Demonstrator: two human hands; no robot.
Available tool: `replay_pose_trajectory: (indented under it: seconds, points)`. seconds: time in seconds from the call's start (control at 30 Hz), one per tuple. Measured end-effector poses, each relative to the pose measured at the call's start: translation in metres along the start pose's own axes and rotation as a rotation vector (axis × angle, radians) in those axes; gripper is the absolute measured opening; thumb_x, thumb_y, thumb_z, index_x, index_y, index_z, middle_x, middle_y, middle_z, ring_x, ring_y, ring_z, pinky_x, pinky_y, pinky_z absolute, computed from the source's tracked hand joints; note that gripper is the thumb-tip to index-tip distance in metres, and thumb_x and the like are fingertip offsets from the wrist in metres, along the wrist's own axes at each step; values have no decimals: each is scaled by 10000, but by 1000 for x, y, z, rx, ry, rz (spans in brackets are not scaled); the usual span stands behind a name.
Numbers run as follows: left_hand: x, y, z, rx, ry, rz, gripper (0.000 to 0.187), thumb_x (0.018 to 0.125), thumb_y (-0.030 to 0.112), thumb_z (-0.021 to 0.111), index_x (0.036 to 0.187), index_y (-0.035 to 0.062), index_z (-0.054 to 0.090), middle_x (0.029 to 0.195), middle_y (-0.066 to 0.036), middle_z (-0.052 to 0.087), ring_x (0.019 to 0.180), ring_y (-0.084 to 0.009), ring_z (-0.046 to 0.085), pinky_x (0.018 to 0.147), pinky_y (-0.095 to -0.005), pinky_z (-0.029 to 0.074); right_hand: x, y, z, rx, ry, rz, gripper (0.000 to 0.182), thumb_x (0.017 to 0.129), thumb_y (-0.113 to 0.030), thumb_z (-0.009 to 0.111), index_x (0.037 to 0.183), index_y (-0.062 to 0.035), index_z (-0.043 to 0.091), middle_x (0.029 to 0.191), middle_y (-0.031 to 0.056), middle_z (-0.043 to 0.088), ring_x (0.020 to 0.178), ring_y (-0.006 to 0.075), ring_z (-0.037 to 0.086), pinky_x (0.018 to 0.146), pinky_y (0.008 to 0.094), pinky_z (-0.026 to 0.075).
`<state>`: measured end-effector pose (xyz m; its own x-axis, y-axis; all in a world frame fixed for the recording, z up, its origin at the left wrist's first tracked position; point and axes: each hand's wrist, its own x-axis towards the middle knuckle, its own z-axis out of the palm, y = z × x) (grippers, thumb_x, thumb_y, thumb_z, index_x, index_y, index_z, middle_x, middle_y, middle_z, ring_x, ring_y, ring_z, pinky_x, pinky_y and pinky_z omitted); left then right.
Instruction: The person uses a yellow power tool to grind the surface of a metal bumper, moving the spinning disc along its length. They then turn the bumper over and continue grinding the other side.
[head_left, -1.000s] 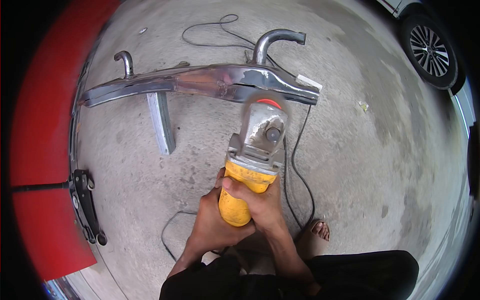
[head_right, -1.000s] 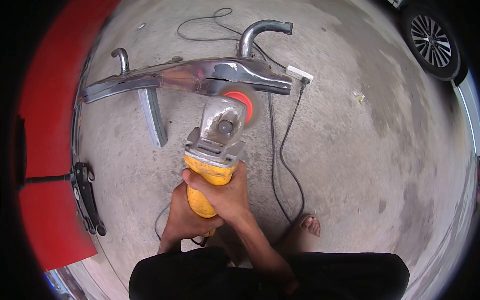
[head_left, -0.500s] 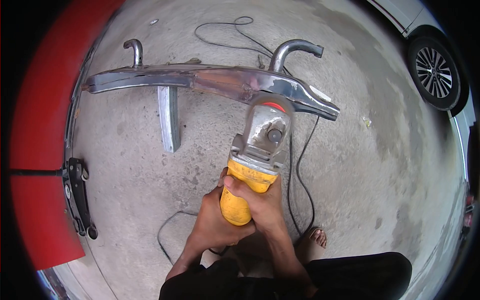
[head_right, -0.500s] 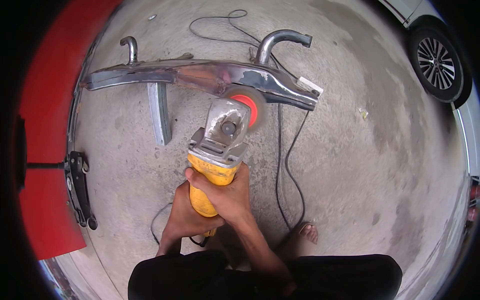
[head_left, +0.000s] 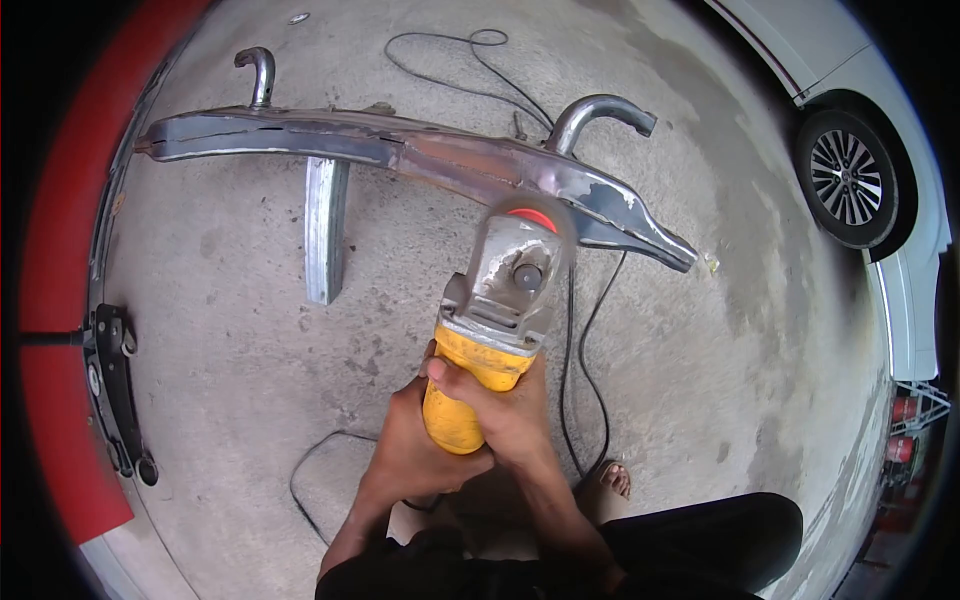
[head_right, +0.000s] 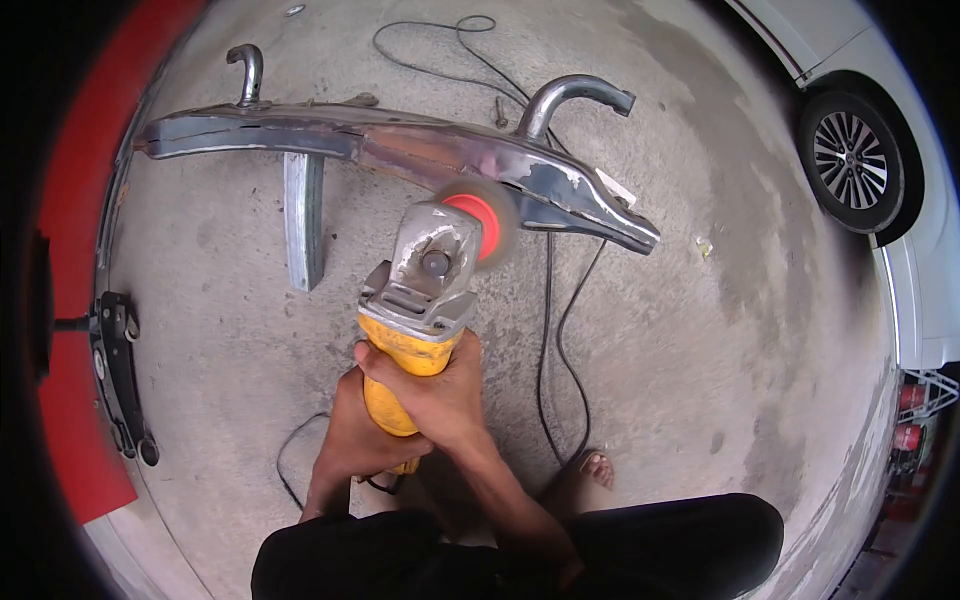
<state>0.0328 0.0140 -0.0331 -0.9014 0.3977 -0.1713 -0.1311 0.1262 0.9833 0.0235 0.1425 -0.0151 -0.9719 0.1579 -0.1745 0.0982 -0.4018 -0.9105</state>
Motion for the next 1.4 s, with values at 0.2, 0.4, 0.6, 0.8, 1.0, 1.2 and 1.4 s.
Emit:
replay_pose_trajectory:
  seconds: [0.2, 0.4, 0.6, 0.8, 1.0, 1.2, 1.4]
  points:
    - [5, -14, -23, -58, -22, -50, 661, 616, 110, 915, 1190, -33, 620, 1048, -109, 739, 971, -173, 723, 883, -353, 583, 13, 13, 17, -79, -10, 37, 315, 844, -37, 867, 1126, -13, 728, 1001, 52, 758, 898, 137, 726, 815, 310, 589]
    - [15, -28, -40, -104, 30, -5, 629, 616, 99, 909, 1167, -20, 630, 1040, -102, 739, 962, -168, 723, 872, -349, 586, 30, 21, 34, -157, -3, 81, 317, 841, -56, 876, 1122, -8, 739, 997, 46, 765, 899, 122, 724, 815, 304, 586]
    - [27, -44, -59, -136, 56, -19, 654, 626, 103, 915, 1204, -14, 631, 1066, -111, 743, 991, -185, 728, 889, -357, 585, 53, 40, 47, -172, -54, 80, 297, 836, -71, 883, 1093, -13, 747, 996, 49, 769, 896, 128, 727, 816, 300, 584]
    - [29, -32, -59, -112, 21, 24, 658, 651, 134, 921, 1226, -10, 633, 1097, -138, 745, 1028, -212, 743, 915, -371, 582, 37, 51, 29, -184, -59, 82, 442, 858, -51, 838, 1244, 21, 636, 1072, 115, 730, 982, 208, 711, 878, 372, 580]
    - [36, -43, -49, -91, -56, 132, 648, 674, 201, 922, 1201, -30, 626, 1032, -214, 747, 1002, -333, 777, 863, -394, 603, 28, 42, 21, -94, 31, 7, 340, 825, -33, 865, 1124, 15, 713, 1018, 79, 765, 930, 159, 735, 859, 331, 596]
    - [43, -52, -75, -104, -32, 63, 782, 640, 137, 935, 1301, -34, 552, 1146, -155, 717, 1061, -188, 705, 930, -349, 561, 56, 58, 44, -125, -47, 12, 401, 843, -57, 817, 1194, 12, 636, 1004, 128, 727, 931, 217, 712, 850, 365, 577]
    - [55, -86, -109, -102, 90, 103, 766, 605, 106, 942, 1264, -33, 578, 1123, -125, 715, 1042, -187, 701, 927, -353, 566, 93, 99, 67, -93, -148, 65, 469, 846, -105, 799, 1258, 3, 602, 1008, 164, 724, 941, 247, 709, 849, 373, 578]
